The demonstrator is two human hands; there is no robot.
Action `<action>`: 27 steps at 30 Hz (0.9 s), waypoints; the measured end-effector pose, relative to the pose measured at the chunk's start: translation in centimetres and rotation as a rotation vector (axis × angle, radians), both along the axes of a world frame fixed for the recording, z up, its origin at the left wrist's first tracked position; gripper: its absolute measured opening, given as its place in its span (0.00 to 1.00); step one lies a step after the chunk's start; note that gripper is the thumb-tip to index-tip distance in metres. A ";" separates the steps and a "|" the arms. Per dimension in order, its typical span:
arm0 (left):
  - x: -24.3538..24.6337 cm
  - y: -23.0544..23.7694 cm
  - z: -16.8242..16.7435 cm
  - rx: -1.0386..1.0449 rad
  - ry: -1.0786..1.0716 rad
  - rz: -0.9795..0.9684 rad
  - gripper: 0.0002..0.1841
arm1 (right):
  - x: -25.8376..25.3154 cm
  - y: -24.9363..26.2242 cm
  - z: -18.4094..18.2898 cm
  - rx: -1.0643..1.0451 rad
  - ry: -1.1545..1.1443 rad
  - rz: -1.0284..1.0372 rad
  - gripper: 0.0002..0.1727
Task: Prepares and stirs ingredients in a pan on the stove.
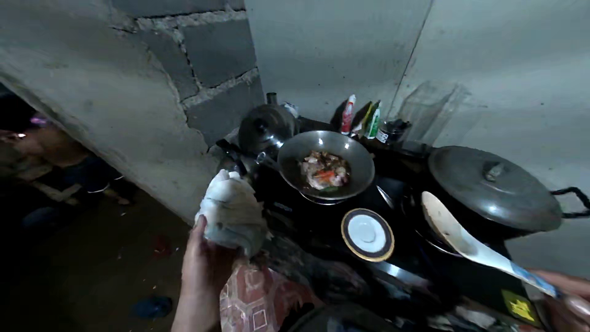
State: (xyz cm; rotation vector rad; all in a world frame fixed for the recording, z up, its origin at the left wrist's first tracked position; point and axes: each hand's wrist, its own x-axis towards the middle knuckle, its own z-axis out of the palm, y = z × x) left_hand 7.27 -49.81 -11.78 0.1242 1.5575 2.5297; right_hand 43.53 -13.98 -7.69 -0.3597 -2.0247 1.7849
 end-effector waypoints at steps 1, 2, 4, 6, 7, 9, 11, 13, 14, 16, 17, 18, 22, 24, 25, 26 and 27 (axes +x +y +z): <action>-1.9 -0.1 -0.5 0.000 -0.003 0.004 0.21 | -2.1 -0.4 -0.2 0.026 0.005 -0.018 0.17; -4.0 0.0 -1.3 0.028 -0.014 0.000 0.19 | -4.4 -1.2 -0.1 0.045 -0.011 -0.068 0.16; -7.7 0.8 -2.9 0.069 -0.040 -0.048 0.17 | -9.0 -2.8 0.0 0.150 -0.122 -0.222 0.16; -10.7 1.9 -4.8 0.136 -0.041 -0.113 0.18 | -13.5 -3.4 -0.7 0.384 -0.239 -0.345 0.18; -11.7 2.5 -5.4 0.156 -0.033 -0.147 0.19 | -15.5 -3.2 -1.4 0.507 -0.282 -0.391 0.19; -13.2 3.3 -6.6 0.174 0.034 -0.242 0.20 | -19.3 -2.7 -2.2 0.658 -0.361 -0.439 0.20; -14.7 4.0 -7.8 0.083 0.140 -0.333 0.27 | -22.4 -2.3 -2.3 0.727 -0.478 -0.448 0.17; -16.1 4.7 -8.3 -0.002 0.196 -0.390 0.44 | -25.0 -2.0 -1.8 0.813 -0.590 -0.456 0.17; -16.6 5.0 -8.4 -0.012 0.204 -0.415 0.50 | -26.1 -1.8 -1.6 0.853 -0.641 -0.455 0.18; -17.5 5.7 -8.1 -0.051 0.200 -0.434 0.58 | -28.3 -1.4 -1.0 0.931 -0.744 -0.446 0.19; -17.8 6.0 -7.9 -0.071 0.190 -0.436 0.59 | -29.3 -1.1 -0.9 0.966 -0.788 -0.436 0.20; -18.0 6.2 -7.6 -0.099 0.184 -0.440 0.58 | -30.1 -0.7 -0.9 0.988 -0.828 -0.413 0.20; -18.6 7.7 -6.4 -0.185 0.177 -0.437 0.52 | -32.3 1.0 -2.0 0.902 -0.811 -0.173 0.21; -18.7 8.5 -5.8 -0.284 0.207 -0.392 0.42 | -33.1 0.9 -2.3 0.788 -0.743 -0.109 0.20; -18.7 8.8 -5.5 -0.345 0.229 -0.370 0.38 | -33.5 0.7 -2.5 0.716 -0.716 -0.099 0.19; -18.8 8.9 -5.3 -0.407 0.252 -0.354 0.37 | -33.8 0.6 -2.9 0.652 -0.681 -0.101 0.19; -19.0 9.0 -5.1 -0.458 0.273 -0.343 0.36 | -34.0 0.4 -3.2 0.601 -0.651 -0.109 0.19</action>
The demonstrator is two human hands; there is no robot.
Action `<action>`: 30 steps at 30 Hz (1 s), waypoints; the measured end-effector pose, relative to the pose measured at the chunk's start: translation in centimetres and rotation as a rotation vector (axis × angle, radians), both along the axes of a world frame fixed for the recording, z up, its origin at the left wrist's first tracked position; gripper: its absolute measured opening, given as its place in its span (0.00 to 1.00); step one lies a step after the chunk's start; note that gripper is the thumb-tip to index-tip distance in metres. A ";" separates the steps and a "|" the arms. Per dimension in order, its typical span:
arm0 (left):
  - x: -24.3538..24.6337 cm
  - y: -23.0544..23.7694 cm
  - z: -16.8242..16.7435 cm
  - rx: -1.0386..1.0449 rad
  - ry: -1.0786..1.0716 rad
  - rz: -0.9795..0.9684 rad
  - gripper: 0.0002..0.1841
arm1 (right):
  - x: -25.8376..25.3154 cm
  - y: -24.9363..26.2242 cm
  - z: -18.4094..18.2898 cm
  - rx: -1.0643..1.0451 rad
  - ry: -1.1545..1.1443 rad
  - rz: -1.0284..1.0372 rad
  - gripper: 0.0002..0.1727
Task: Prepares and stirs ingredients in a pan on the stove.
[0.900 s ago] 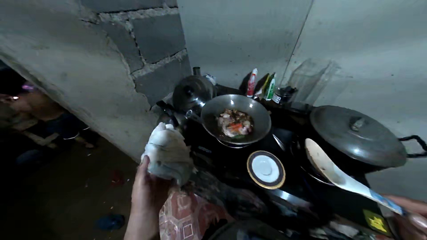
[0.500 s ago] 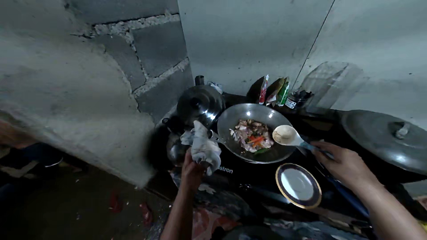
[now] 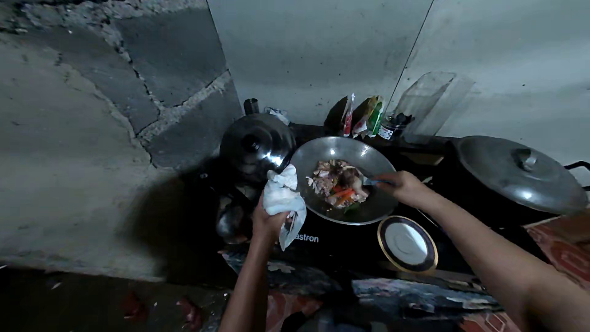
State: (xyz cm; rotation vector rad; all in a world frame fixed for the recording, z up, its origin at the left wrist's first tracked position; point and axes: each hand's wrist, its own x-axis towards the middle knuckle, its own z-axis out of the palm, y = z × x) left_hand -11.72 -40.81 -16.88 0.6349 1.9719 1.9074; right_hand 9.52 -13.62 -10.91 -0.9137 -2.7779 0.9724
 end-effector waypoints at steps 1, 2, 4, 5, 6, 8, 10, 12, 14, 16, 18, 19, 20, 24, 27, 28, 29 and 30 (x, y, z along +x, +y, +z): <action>-0.1 0.0 0.2 -0.028 0.028 0.007 0.35 | -0.2 -0.4 -0.1 -0.010 0.021 -0.012 0.19; -0.2 0.0 0.3 -0.046 0.049 0.008 0.35 | -0.4 -0.9 0.2 0.005 0.024 -0.016 0.19; -0.4 -0.1 0.4 -0.060 0.069 0.011 0.34 | -0.4 -2.2 1.5 0.095 0.023 0.011 0.19; -0.4 -0.1 0.4 -0.059 0.071 0.011 0.34 | -0.3 -2.8 2.2 0.155 0.030 0.039 0.19; -0.4 -0.1 0.4 -0.055 0.071 0.010 0.35 | -0.1 -3.2 2.8 0.219 0.045 0.068 0.19; -0.4 0.0 0.5 -0.059 0.073 0.018 0.35 | 0.1 -3.6 3.7 0.320 0.057 0.104 0.18; -0.4 0.0 0.6 -0.076 0.073 0.018 0.36 | 0.0 -3.3 3.9 0.369 0.030 0.089 0.18; -0.4 0.0 0.6 -0.070 0.061 0.011 0.37 | -0.5 -2.2 3.4 0.403 -0.058 0.028 0.20; -0.3 0.0 0.7 -0.053 0.037 0.007 0.38 | -1.6 -1.1 2.7 0.390 -0.185 -0.069 0.23; -0.3 0.0 0.7 -0.034 0.027 0.006 0.38 | -2.7 0.0 1.7 0.321 -0.221 -0.105 0.22; -0.3 0.1 0.6 -0.031 0.026 0.007 0.38 | -3.8 0.7 0.8 0.178 -0.168 -0.081 0.21; -0.3 0.1 0.6 -0.040 0.028 0.006 0.39 | -4.2 0.8 0.4 0.108 -0.133 -0.055 0.21; -0.3 0.1 0.6 -0.050 0.031 0.005 0.39 | -4.5 1.0 -0.1 0.062 -0.097 -0.025 0.20; -0.5 0.2 0.5 -0.051 0.043 0.010 0.39 | -4.2 -0.1 0.5 0.086 -0.064 0.081 0.20; -0.5 0.3 0.6 -0.083 0.059 0.030 0.39 | -2.3 -1.6 2.2 0.322 -0.086 0.203 0.20; -0.5 0.2 0.8 -0.114 0.073 0.035 0.40 | -1.5 -2.2 2.6 0.420 -0.091 0.249 0.20; -0.5 0.2 0.8 -0.140 0.099 0.037 0.41 | -0.6 -2.8 3.0 0.510 -0.093 0.285 0.19; -0.6 0.2 0.8 -0.153 0.135 0.049 0.41 | 0.4 -3.4 3.2 0.586 -0.076 0.310 0.19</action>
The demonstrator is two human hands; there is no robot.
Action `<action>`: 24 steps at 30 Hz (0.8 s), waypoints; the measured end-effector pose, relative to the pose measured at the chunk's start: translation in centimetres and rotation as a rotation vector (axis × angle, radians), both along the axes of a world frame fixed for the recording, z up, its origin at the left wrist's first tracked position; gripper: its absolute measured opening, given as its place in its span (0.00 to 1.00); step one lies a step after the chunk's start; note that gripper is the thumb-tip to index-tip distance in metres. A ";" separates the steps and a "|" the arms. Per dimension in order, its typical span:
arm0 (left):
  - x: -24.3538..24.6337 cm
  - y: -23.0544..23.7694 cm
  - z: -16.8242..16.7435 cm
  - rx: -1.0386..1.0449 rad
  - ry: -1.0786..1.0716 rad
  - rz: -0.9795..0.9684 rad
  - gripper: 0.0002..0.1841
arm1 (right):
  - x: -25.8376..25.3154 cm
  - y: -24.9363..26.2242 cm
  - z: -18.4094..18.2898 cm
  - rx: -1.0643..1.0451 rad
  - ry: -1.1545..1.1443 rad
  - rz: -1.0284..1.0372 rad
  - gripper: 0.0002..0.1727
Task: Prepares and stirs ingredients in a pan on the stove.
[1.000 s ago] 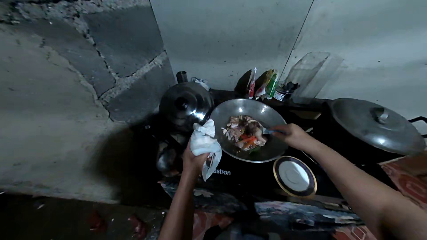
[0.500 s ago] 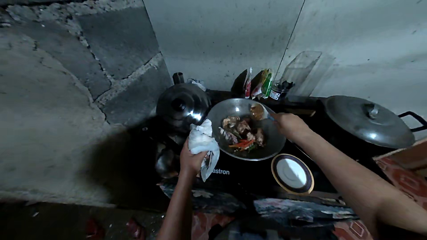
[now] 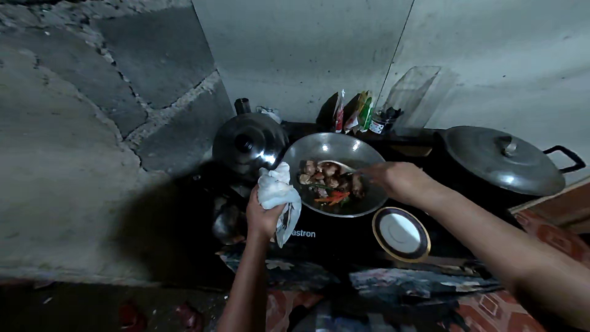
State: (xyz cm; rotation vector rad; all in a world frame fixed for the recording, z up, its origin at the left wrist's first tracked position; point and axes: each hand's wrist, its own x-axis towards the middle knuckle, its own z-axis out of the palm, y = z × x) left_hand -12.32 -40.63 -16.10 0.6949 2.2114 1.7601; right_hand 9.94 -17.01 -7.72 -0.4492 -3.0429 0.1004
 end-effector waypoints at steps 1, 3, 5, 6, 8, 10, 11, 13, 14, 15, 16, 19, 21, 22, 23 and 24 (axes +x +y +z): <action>-0.1 0.0 -0.1 -0.012 0.042 0.008 0.41 | 1.0 -0.3 0.2 0.062 0.036 0.034 0.19; -0.4 -0.1 0.0 -0.035 0.113 0.002 0.44 | 3.1 -0.8 0.8 0.151 0.108 0.071 0.22; -0.8 -0.1 0.0 -0.055 0.162 -0.011 0.47 | 5.1 -1.5 2.1 0.177 0.131 0.073 0.23; -0.9 -0.2 0.0 -0.060 0.176 -0.013 0.47 | 6.1 -2.0 2.8 0.178 0.131 0.081 0.22; -0.6 -0.1 0.2 -0.074 0.166 0.003 0.45 | 7.5 -3.3 3.6 0.176 0.108 0.101 0.20; 0.0 0.0 0.8 -0.091 0.116 0.018 0.44 | 7.6 -4.7 3.1 0.153 0.048 0.088 0.22; 0.2 0.1 0.9 -0.094 0.105 0.016 0.43 | 7.1 -5.2 2.4 0.132 0.011 0.062 0.24; 0.3 0.1 0.8 -0.078 0.115 0.006 0.41 | 5.4 -5.9 0.4 0.100 -0.064 -0.013 0.26; 0.2 0.1 0.6 -0.064 0.121 -0.002 0.40 | 4.4 -5.9 -0.5 0.087 -0.095 -0.056 0.27; 0.1 0.1 0.4 -0.049 0.125 -0.010 0.39 | 3.5 -5.7 -1.3 0.084 -0.109 -0.095 0.27; 0.1 0.1 0.4 -0.039 0.124 -0.013 0.38 | 2.9 -5.3 -2.1 0.089 -0.099 -0.126 0.27; -0.2 0.0 0.5 -0.033 0.123 -0.024 0.37 | 2.9 -3.9 -1.6 0.036 -0.057 -0.230 0.25; -0.2 -0.1 0.6 -0.029 0.125 -0.039 0.38 | 3.8 -3.0 0.5 -0.022 -0.033 -0.335 0.21; -0.1 -0.1 0.6 -0.034 0.123 -0.043 0.39 | 4.1 -2.5 1.4 -0.030 -0.033 -0.397 0.20; 0.0 -0.2 0.6 -0.041 0.120 -0.045 0.39 | 4.2 -1.9 2.0 -0.038 -0.054 -0.456 0.19; 0.0 -0.3 0.7 -0.047 0.121 -0.048 0.39 | 3.9 -1.3 2.2 -0.060 -0.087 -0.506 0.19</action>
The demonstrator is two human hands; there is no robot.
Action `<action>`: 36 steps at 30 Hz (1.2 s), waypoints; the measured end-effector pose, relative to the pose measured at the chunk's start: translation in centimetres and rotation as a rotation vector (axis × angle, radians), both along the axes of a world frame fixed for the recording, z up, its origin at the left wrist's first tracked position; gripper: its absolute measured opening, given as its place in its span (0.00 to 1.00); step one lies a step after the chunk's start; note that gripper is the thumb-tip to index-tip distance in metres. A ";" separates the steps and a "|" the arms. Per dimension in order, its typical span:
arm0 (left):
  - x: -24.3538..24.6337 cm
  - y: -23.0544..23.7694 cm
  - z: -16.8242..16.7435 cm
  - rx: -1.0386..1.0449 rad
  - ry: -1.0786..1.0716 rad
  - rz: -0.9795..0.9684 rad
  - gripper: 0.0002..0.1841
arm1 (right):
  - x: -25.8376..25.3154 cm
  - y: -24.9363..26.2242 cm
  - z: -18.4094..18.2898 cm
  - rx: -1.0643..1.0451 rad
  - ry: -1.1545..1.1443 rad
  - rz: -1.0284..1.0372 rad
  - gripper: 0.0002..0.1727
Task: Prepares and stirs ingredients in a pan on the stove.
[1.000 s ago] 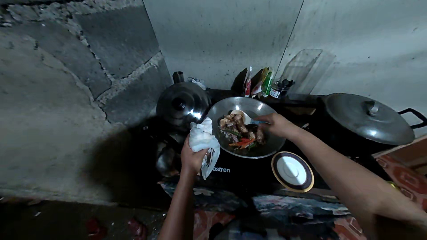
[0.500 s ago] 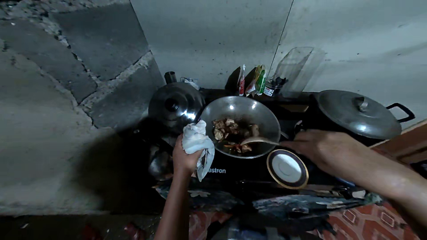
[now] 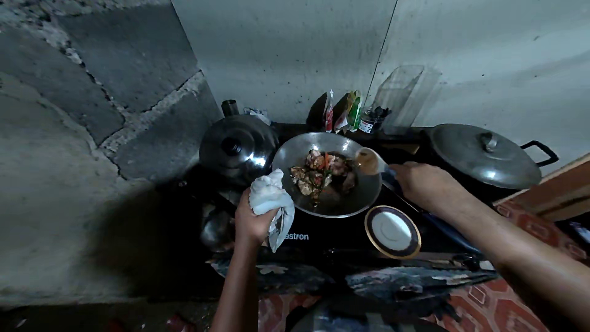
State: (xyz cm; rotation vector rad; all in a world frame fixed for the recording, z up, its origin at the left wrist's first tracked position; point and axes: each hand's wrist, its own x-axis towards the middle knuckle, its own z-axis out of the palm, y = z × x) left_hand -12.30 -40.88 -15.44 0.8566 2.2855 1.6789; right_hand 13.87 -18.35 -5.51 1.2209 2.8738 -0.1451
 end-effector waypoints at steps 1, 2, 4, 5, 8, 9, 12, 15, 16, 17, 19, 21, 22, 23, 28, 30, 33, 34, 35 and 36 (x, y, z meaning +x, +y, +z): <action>0.0 0.0 0.1 -0.002 0.006 -0.002 0.39 | -0.5 0.6 -0.2 -0.046 -0.019 -0.029 0.18; 0.1 -0.1 0.1 -0.004 0.013 -0.001 0.38 | -1.2 1.1 -0.7 -0.115 -0.025 -0.037 0.19; 0.1 -0.1 0.0 -0.005 0.022 -0.002 0.39 | -2.9 1.7 -1.9 -0.274 0.008 -0.020 0.20; 0.1 -0.1 0.0 -0.006 0.029 -0.005 0.39 | -3.9 1.7 -2.5 -0.348 0.058 -0.014 0.20; 0.1 -0.1 0.1 -0.008 0.020 -0.009 0.39 | -5.6 0.5 -2.9 -0.502 0.212 0.030 0.19; 0.1 -0.1 0.3 -0.011 0.022 -0.008 0.39 | -6.0 -0.1 -2.2 -0.493 0.209 0.050 0.20; 0.1 -0.2 0.5 -0.031 0.020 -0.010 0.37 | -6.5 -0.9 0.3 -0.298 0.169 0.093 0.19; -0.1 -0.2 0.5 -0.038 0.018 -0.022 0.37 | -6.8 1.7 -0.2 -0.078 0.119 0.034 0.17; -0.1 -0.2 0.6 -0.038 0.015 -0.023 0.38 | -6.8 2.7 -0.8 -0.034 0.099 -0.009 0.17; -0.1 -0.2 0.6 -0.036 0.014 -0.026 0.37 | -6.9 3.5 -1.6 -0.027 0.078 -0.045 0.17; -0.1 -0.3 0.7 -0.031 0.015 -0.031 0.37 | -6.8 4.7 -3.5 -0.148 0.100 -0.049 0.19; -0.1 -0.2 0.9 -0.037 0.013 -0.036 0.36 | -6.8 4.6 -5.3 -0.348 0.209 0.036 0.20; -0.1 -0.2 0.8 -0.039 0.013 -0.039 0.36 | -6.8 4.0 -5.9 -0.430 0.271 0.073 0.20; -0.1 -0.2 0.7 -0.038 0.015 -0.040 0.37 | -6.9 3.4 -6.3 -0.486 0.325 0.101 0.20; -0.3 -0.3 0.6 -0.037 0.029 -0.049 0.36 | -6.1 0.5 -3.0 -0.288 0.341 0.266 0.19; -0.3 -0.3 0.7 -0.050 0.020 -0.046 0.36 | -5.9 0.0 -1.5 -0.165 0.344 0.320 0.19; -0.2 -0.2 0.6 -0.060 0.010 -0.046 0.37 | -6.9 1.3 -2.1 -0.074 0.283 0.241 0.21; -0.1 -0.2 0.6 -0.061 0.011 -0.044 0.37 | -7.6 2.1 -2.9 -0.066 0.235 0.179 0.23; -0.1 -0.2 0.6 -0.063 0.010 -0.042 0.37 | -8.3 2.8 -3.8 -0.080 0.178 0.119 0.24; 0.0 -0.2 0.7 -0.067 0.006 -0.038 0.38 | -9.0 3.2 -4.5 -0.111 0.128 0.074 0.25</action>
